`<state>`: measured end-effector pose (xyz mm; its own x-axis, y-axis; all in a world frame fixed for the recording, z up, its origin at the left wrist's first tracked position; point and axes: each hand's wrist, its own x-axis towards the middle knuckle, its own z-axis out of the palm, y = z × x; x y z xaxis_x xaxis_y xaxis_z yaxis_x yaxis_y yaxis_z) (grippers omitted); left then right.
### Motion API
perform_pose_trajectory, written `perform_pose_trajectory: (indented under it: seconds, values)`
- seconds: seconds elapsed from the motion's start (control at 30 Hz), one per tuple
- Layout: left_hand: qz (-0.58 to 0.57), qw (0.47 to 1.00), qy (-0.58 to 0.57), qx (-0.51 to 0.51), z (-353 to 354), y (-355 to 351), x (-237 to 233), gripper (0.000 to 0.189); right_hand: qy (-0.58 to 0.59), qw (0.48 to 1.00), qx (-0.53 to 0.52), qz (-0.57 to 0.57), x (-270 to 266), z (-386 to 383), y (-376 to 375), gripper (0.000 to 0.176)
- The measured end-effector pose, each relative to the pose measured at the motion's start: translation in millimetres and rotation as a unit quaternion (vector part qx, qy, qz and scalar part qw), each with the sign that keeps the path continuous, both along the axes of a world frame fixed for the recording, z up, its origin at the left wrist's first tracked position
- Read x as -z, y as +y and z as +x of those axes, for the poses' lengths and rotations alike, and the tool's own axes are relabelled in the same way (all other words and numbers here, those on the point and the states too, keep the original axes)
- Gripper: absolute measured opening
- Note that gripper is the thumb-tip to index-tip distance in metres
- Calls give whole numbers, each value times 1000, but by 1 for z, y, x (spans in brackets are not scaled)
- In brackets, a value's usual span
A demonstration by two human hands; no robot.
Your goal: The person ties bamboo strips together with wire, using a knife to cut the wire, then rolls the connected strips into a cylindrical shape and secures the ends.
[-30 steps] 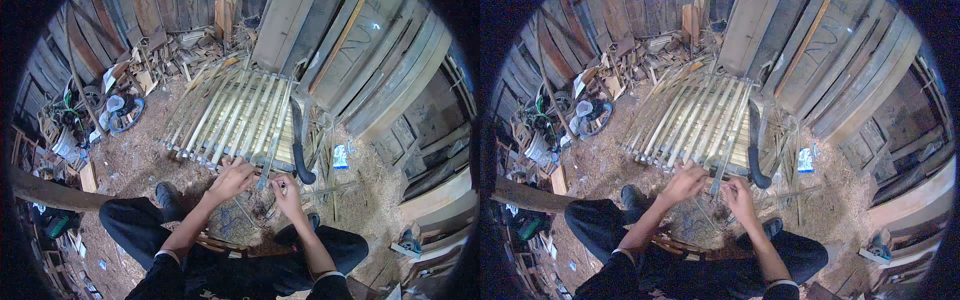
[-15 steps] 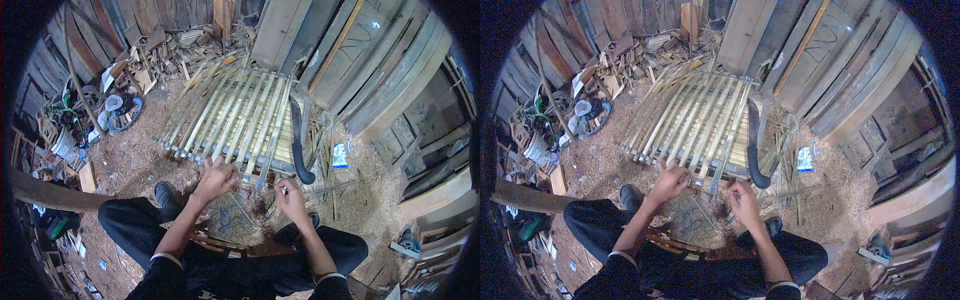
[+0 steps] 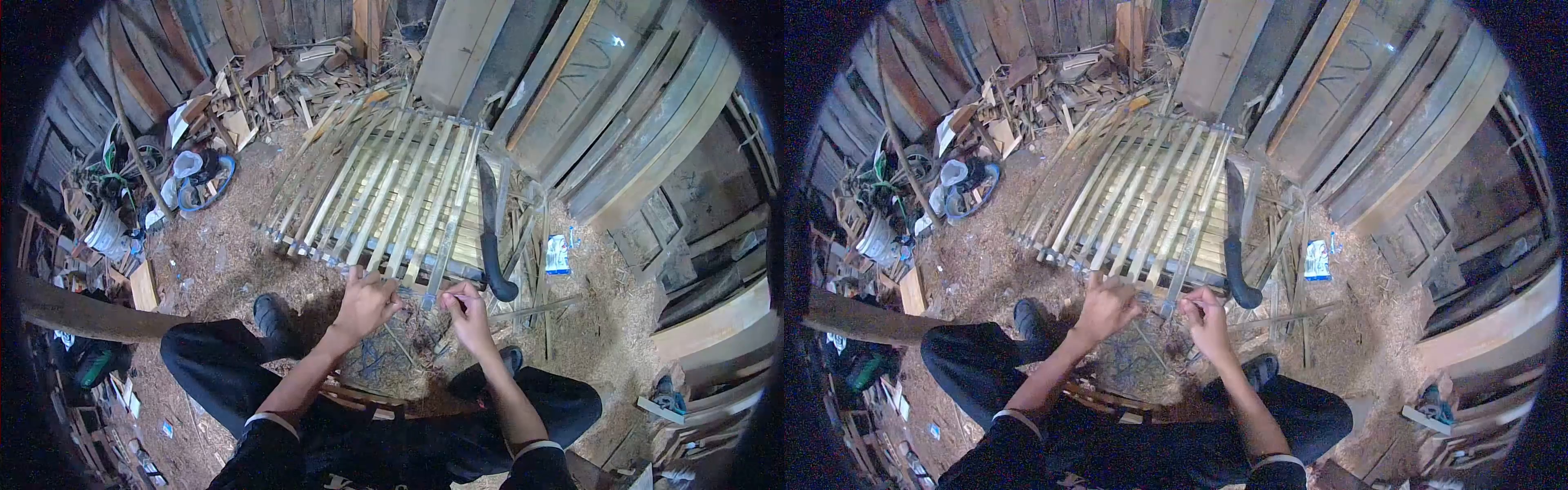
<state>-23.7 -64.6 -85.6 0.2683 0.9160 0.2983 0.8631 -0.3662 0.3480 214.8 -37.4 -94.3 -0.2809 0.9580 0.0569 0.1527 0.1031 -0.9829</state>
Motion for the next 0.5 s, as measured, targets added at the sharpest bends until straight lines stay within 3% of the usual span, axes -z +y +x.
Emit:
perform_pose_trajectory:
  seconds: [0.07, 0.2, 0.3, 0.37, 0.4, 0.47, 0.5]
  values:
    - [-41, 998, -17, -35, 3, 3, 0, 21, -11, 1000, 12, 2, 0, -1, -1, 8]
    - [-9, 999, -14, -35, 3, 9, 6, 21, -85, 996, 33, -3, -12, 0, -1, 7]
    - [22, 998, -31, -43, -1, 7, 0, 17, -52, 997, 31, -37, -7, 1, 1, 7]
    - [-89, 990, -106, -15, -8, 3, -14, 12, -10, 999, 17, -45, -7, 2, 6, 9]
    - [-91, 990, -107, -14, -4, 1, -18, 12, 29, 998, 1, -55, -7, 3, 5, 11]
    - [-32, 960, -273, 53, 3, 0, -23, 10, 50, 996, 3, -79, -5, 2, 5, 14]
    - [-98, 936, -323, 101, 3, 0, -24, 8, 70, 992, 4, -102, -4, 1, 5, 16]
